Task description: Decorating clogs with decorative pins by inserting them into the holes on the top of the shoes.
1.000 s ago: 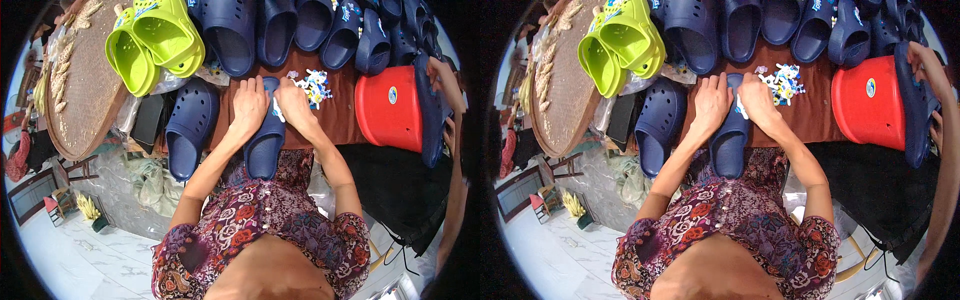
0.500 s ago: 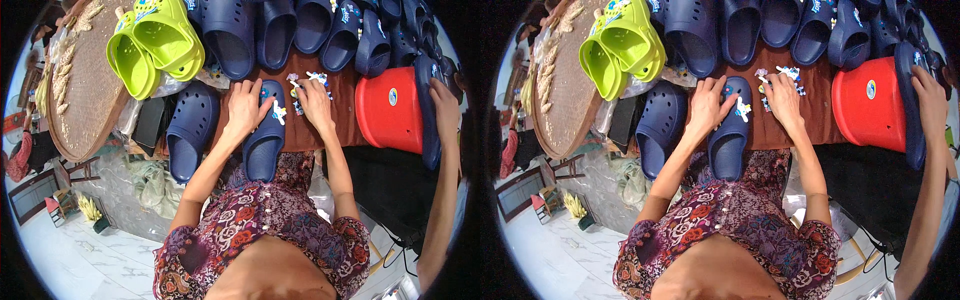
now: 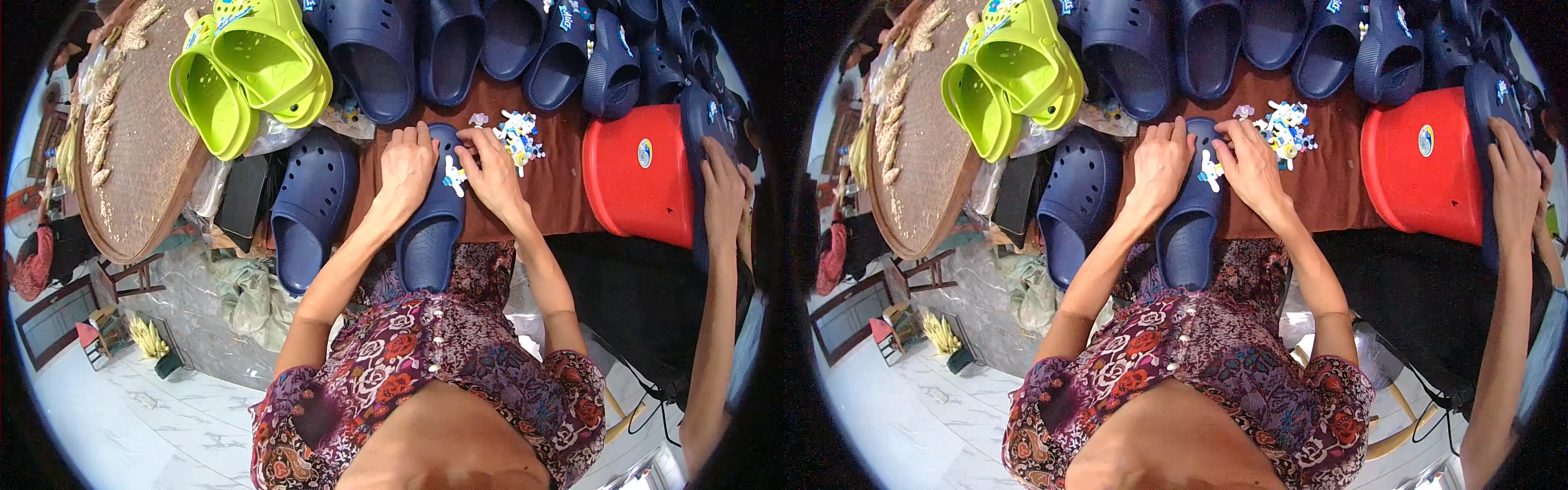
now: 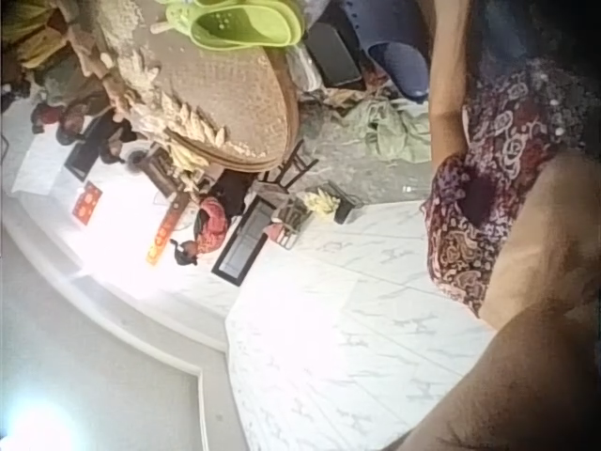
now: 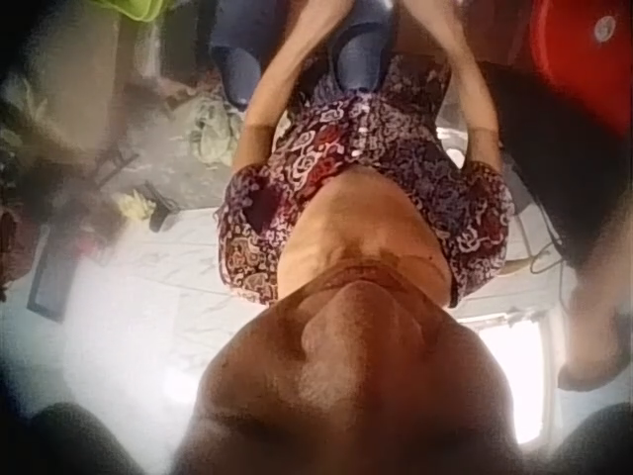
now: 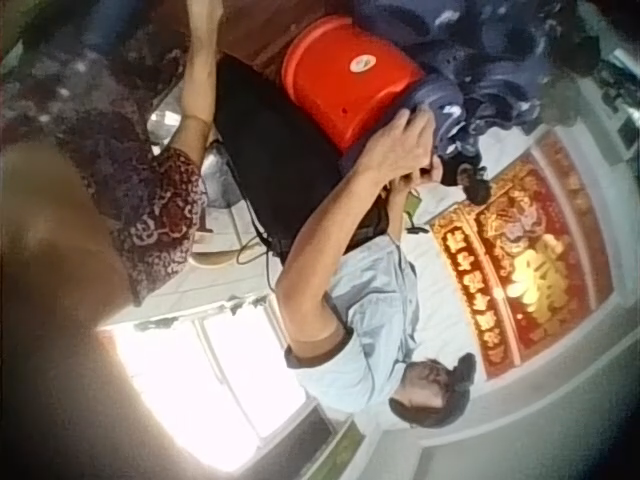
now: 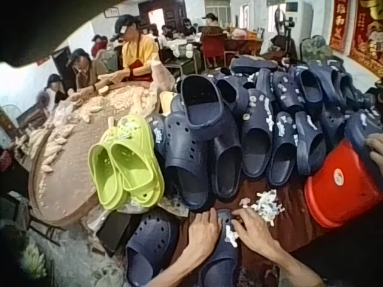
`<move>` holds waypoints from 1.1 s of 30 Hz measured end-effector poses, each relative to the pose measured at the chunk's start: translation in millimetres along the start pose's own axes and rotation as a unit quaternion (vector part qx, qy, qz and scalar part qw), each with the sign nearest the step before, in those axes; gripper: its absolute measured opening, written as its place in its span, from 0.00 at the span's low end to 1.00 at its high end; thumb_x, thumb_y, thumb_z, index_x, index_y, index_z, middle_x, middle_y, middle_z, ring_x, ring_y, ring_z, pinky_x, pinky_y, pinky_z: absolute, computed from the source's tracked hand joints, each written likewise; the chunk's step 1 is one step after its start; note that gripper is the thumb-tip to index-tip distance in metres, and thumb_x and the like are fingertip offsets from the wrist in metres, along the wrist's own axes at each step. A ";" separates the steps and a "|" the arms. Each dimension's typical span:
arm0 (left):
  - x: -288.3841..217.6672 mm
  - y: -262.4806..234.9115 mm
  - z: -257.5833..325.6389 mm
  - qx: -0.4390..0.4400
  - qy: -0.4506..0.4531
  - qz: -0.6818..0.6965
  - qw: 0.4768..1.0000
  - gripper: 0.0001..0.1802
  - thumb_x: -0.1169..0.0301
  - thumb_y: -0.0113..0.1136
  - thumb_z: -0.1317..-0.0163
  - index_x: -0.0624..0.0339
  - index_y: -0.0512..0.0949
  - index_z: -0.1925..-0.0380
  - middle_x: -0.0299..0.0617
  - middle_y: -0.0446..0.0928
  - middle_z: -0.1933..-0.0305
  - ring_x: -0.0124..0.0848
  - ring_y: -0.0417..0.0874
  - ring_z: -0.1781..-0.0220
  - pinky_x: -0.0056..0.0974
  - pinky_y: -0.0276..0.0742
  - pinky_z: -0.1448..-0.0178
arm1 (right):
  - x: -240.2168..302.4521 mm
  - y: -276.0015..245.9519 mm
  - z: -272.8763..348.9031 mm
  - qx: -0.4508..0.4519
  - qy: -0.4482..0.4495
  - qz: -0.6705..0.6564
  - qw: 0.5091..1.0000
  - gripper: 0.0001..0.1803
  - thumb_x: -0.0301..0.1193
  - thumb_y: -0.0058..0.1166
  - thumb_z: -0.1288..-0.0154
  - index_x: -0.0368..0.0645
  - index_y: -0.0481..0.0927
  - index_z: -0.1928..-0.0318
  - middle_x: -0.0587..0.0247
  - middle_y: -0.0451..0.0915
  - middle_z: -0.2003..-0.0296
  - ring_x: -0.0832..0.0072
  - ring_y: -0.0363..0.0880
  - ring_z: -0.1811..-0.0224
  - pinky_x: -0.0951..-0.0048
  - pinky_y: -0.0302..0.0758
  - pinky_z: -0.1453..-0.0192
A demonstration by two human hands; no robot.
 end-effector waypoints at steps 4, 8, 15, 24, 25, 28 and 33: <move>7.9 -4.3 1.3 0.000 -0.016 0.043 0.999 0.15 0.69 0.61 0.36 0.66 0.82 0.52 0.50 0.81 0.64 0.46 0.81 0.61 0.45 0.79 0.55 | -2.4 4.2 0.8 -0.008 0.010 -0.011 1.000 0.11 0.29 0.58 0.33 0.39 0.77 0.52 0.53 0.77 0.61 0.60 0.83 0.61 0.62 0.78 0.57; 8.8 -16.0 1.9 -0.032 -0.039 0.140 0.989 0.12 0.69 0.60 0.34 0.64 0.84 0.55 0.50 0.83 0.59 0.47 0.82 0.58 0.48 0.78 0.53 | -3.0 -0.9 -0.4 0.011 0.018 -0.047 0.999 0.15 0.29 0.60 0.33 0.41 0.77 0.48 0.54 0.78 0.57 0.61 0.84 0.59 0.64 0.79 0.56; -3.0 -30.7 -24.1 -0.005 -0.054 0.275 0.960 0.12 0.64 0.63 0.35 0.63 0.87 0.64 0.49 0.85 0.65 0.47 0.85 0.63 0.44 0.78 0.57 | 20.0 -15.1 -20.3 -0.011 -0.102 -0.068 0.992 0.17 0.26 0.61 0.35 0.40 0.79 0.45 0.56 0.79 0.54 0.65 0.83 0.59 0.68 0.80 0.54; -4.9 -41.2 -39.0 0.165 -0.130 0.365 0.907 0.18 0.59 0.61 0.33 0.64 0.87 0.64 0.55 0.84 0.65 0.49 0.86 0.62 0.46 0.79 0.58 | 5.7 -21.8 -21.6 0.009 -0.038 -0.108 0.993 0.14 0.25 0.62 0.36 0.38 0.81 0.49 0.59 0.79 0.59 0.71 0.83 0.60 0.72 0.80 0.57; -2.3 -40.5 -36.8 0.165 -0.132 0.365 0.907 0.18 0.59 0.61 0.33 0.64 0.87 0.64 0.55 0.84 0.65 0.49 0.86 0.62 0.46 0.79 0.58 | 3.0 -23.2 -21.7 0.010 -0.026 -0.095 0.995 0.14 0.25 0.62 0.36 0.39 0.82 0.50 0.59 0.79 0.60 0.71 0.83 0.60 0.72 0.79 0.57; 15.5 -42.4 -21.7 0.061 -0.119 0.382 0.915 0.15 0.62 0.61 0.33 0.61 0.85 0.56 0.54 0.84 0.59 0.47 0.86 0.58 0.43 0.79 0.55 | -16.3 -35.2 -20.4 0.011 0.002 0.009 1.000 0.13 0.26 0.61 0.36 0.40 0.82 0.51 0.53 0.79 0.59 0.60 0.83 0.59 0.64 0.78 0.54; 37.2 -57.8 10.0 0.064 -0.176 0.336 0.923 0.14 0.67 0.63 0.36 0.63 0.84 0.55 0.53 0.85 0.60 0.43 0.87 0.61 0.41 0.81 0.55 | -48.4 -50.7 -7.8 -0.005 -0.021 0.145 0.989 0.11 0.29 0.60 0.35 0.40 0.80 0.54 0.55 0.78 0.61 0.54 0.80 0.57 0.58 0.76 0.53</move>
Point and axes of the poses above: each hand's wrist, its own z-axis away from the middle knuckle, its own y-axis out of the palm, x = y × z, the point moved 1 cm from there along -z, towards the middle knuckle
